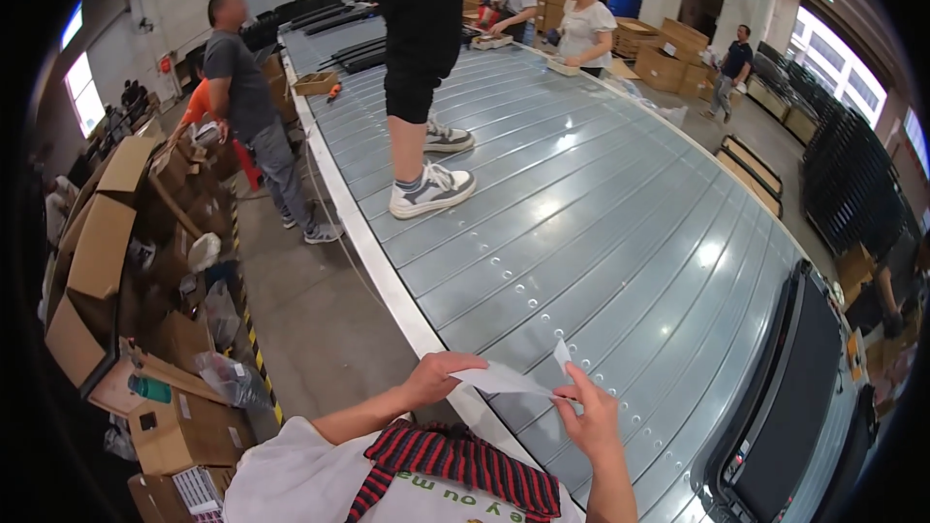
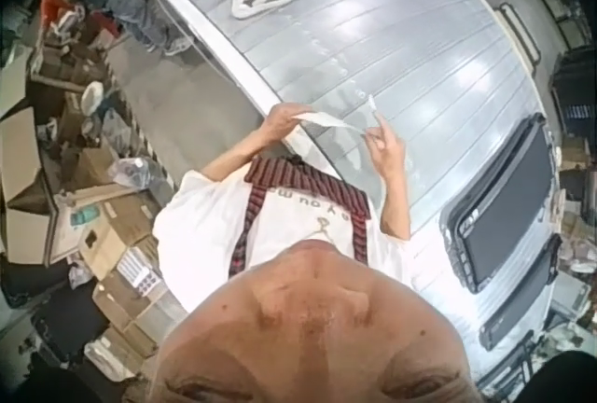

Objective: Peeling and applying stickers and labels onto treadmills on an assembly line.

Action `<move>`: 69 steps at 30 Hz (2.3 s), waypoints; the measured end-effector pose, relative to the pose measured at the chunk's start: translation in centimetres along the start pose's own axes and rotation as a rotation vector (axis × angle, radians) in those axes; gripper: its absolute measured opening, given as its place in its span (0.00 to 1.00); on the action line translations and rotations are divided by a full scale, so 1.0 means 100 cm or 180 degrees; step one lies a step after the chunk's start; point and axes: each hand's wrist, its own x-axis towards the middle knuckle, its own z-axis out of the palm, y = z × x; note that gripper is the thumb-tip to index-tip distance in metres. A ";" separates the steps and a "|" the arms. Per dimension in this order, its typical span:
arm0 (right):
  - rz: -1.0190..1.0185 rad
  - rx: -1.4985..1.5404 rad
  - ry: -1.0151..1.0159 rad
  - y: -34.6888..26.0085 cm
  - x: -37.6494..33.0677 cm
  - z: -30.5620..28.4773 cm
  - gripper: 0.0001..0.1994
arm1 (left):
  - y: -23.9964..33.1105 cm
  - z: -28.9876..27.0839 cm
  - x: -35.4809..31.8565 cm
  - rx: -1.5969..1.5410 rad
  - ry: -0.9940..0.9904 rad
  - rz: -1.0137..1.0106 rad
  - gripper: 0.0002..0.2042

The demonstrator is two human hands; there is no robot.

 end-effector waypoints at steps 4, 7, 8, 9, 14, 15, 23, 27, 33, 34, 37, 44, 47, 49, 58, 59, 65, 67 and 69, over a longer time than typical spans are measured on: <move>0.0120 0.0362 0.0267 -0.001 0.019 0.025 0.29 | -0.020 -0.033 -0.001 -0.0406 0.0261 0.0187 0.16; 0.0540 0.0953 0.0450 -0.001 0.029 0.059 0.28 | -0.043 -0.063 -0.013 -0.0561 0.0168 0.0025 0.16; 0.0818 0.1425 0.0544 -0.004 0.037 0.071 0.29 | -0.050 -0.074 -0.017 -0.0609 0.0056 -0.0085 0.17; 0.0789 0.1429 0.0509 -0.013 0.048 0.081 0.29 | -0.056 -0.085 -0.021 -0.0565 0.0053 -0.0200 0.16; 0.1082 0.2038 0.0342 -0.053 0.097 0.135 0.29 | -0.096 -0.136 -0.035 -0.1101 0.0151 -0.0668 0.14; 0.1072 0.2039 0.0335 -0.057 0.106 0.145 0.29 | -0.102 -0.146 -0.036 -0.0866 0.0192 -0.0614 0.13; 0.1241 0.1896 0.0307 -0.066 0.139 0.198 0.27 | -0.138 -0.193 -0.044 -0.0484 0.0295 -0.0522 0.12; 0.1195 0.1652 0.0264 -0.065 0.154 0.199 0.26 | -0.150 -0.186 -0.044 -0.0777 0.0376 -0.0581 0.13; 0.1148 0.1727 0.0315 -0.057 0.156 0.190 0.26 | -0.131 -0.187 -0.033 -0.0492 0.0413 -0.0458 0.14; 0.1121 0.1777 0.0306 -0.055 0.154 0.188 0.26 | -0.131 -0.186 -0.032 -0.0421 0.0367 -0.0401 0.14; 0.1131 0.1668 0.0217 -0.048 0.145 0.179 0.26 | -0.127 -0.177 -0.029 -0.0304 0.0323 -0.0292 0.14; 0.1408 0.1521 0.0517 -0.027 0.122 0.154 0.26 | -0.108 -0.148 -0.015 -0.0316 0.0183 0.0001 0.14; 0.1366 0.1609 0.0595 -0.016 0.110 0.145 0.25 | -0.098 -0.137 -0.010 -0.0332 0.0060 -0.0028 0.15; 0.1387 0.1793 0.0667 -0.006 0.101 0.138 0.26 | -0.094 -0.129 -0.004 -0.0312 -0.0037 -0.0012 0.16; 0.1451 0.1769 0.0716 0.025 0.072 0.107 0.24 | -0.074 -0.087 0.006 -0.0317 -0.0312 0.0014 0.14; 0.1470 0.1804 0.0631 0.030 0.071 0.106 0.24 | -0.075 -0.085 0.005 -0.0244 -0.0279 0.0053 0.14; 0.1390 0.1942 0.0519 0.051 0.076 0.102 0.24 | -0.064 -0.072 0.009 -0.0383 -0.0270 -0.0219 0.15; 0.1397 0.2059 0.0555 0.050 0.075 0.107 0.24 | -0.062 -0.077 0.009 -0.0475 -0.0316 -0.0297 0.15; 0.1429 0.2148 0.0604 0.050 0.073 0.111 0.24 | -0.063 -0.083 0.012 -0.0075 -0.0434 -0.0397 0.16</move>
